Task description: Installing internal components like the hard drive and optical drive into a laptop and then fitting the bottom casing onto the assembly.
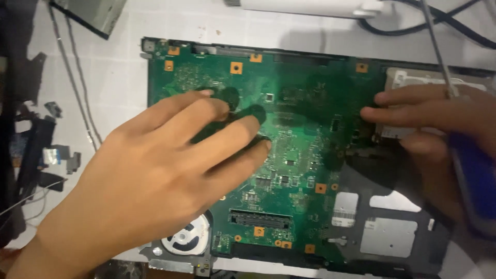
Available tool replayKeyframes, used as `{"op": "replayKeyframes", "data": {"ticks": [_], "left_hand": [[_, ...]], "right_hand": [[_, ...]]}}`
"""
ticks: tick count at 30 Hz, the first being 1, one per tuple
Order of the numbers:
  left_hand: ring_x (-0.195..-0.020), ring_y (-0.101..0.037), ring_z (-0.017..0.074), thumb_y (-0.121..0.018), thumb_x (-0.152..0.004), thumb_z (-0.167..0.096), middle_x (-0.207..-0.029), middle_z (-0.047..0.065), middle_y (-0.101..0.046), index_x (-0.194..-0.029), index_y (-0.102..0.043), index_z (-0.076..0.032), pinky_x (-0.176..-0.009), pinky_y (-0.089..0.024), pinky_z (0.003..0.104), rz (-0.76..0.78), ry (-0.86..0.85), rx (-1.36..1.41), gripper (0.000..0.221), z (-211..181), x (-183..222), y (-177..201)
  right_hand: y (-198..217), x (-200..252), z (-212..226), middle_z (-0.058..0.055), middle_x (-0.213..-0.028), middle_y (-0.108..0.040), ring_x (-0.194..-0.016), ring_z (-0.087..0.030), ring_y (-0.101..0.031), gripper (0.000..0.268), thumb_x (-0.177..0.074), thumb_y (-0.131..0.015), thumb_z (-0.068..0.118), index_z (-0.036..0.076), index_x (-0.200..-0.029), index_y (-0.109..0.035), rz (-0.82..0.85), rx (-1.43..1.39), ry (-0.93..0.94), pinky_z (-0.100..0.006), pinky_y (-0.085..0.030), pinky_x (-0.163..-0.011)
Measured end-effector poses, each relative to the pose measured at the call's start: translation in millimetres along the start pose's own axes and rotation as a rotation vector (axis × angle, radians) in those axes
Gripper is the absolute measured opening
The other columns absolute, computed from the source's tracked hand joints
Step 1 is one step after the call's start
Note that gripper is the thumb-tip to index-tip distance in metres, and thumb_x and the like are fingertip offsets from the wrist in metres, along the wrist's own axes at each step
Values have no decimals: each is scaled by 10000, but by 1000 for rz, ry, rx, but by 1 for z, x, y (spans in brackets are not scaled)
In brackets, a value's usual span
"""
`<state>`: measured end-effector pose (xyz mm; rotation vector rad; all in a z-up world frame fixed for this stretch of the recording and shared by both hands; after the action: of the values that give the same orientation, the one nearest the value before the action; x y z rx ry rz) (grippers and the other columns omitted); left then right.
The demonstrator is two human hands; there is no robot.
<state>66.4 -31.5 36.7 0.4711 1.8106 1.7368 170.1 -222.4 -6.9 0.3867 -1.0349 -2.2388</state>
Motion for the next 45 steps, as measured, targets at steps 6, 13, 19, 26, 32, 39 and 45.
{"op": "replayKeyframes", "data": {"ticks": [6, 13, 19, 26, 32, 39, 45], "left_hand": [[-1032, -633, 225, -732, -998, -120, -1201, -9, -645, -1170, -712, -203, -949, -582, 382, -14, 10, -81, 192, -4, 1, 1], [-1012, -622, 235, -721, -975, -20, -1178, 9, -636, -1150, -719, -177, -855, -597, 361, -92, 12, -52, 235, -5, 4, 4], [-992, -605, 234, -704, -912, 73, -1136, -16, -618, -1107, -745, -185, -772, -580, 349, -120, 0, 19, 325, -2, 6, 4], [-1009, -614, 243, -699, -974, -19, -1153, -14, -638, -1120, -745, -189, -815, -589, 371, -112, 11, -20, 229, -5, 5, 5], [-1032, -620, 235, -690, -987, -34, -1176, -8, -636, -1125, -727, -182, -842, -593, 354, -111, 12, -70, 206, -8, 5, 5], [-1005, -604, 219, -679, -972, -6, -1159, -13, -626, -1130, -734, -185, -807, -576, 327, -111, 12, -65, 245, -8, 6, 5], [-1049, -597, 236, -710, -977, -66, -1198, -4, -622, -1171, -746, -187, -866, -589, 352, -104, 12, -75, 231, -10, 8, 3]], "right_hand": [[12, -1, 36, -282, -1243, -693, -1144, -348, -710, 310, -1044, -448, 105, -90, -1139, -669, -28, -12, 78, -399, -555, -971], [18, -1, 61, -234, -1214, -698, -1164, -324, -687, 297, -1075, -452, 130, -82, -1151, -646, -71, 26, -1, -397, -533, -980], [19, 2, 60, -211, -1204, -721, -1187, -311, -704, 289, -1081, -460, 147, -68, -1152, -641, -97, 11, -11, -406, -530, -1045], [18, 0, 58, -213, -1222, -724, -1150, -312, -714, 296, -1063, -479, 161, -52, -1121, -676, -85, 32, 1, -394, -546, -941], [18, 0, 61, -230, -1194, -726, -1152, -337, -718, 299, -1068, -466, 150, -74, -1119, -657, -92, 50, 60, -423, -545, -971], [18, -1, 58, -202, -1182, -730, -1133, -307, -723, 331, -1063, -463, 206, -45, -1101, -677, -100, 21, -18, -379, -574, -912], [19, -1, 60, -192, -1204, -729, -1137, -306, -712, 308, -1063, -484, 182, -30, -1122, -699, -91, 63, 7, -393, -547, -940]]}}
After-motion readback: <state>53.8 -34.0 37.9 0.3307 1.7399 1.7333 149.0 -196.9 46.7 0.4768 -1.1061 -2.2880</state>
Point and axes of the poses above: each hand's wrist, its own x-axis away from the middle knuckle, its own y-axis out of the back of the hand, z = x × y, the point moved 9 cm from there along -x, towards the middle knuckle
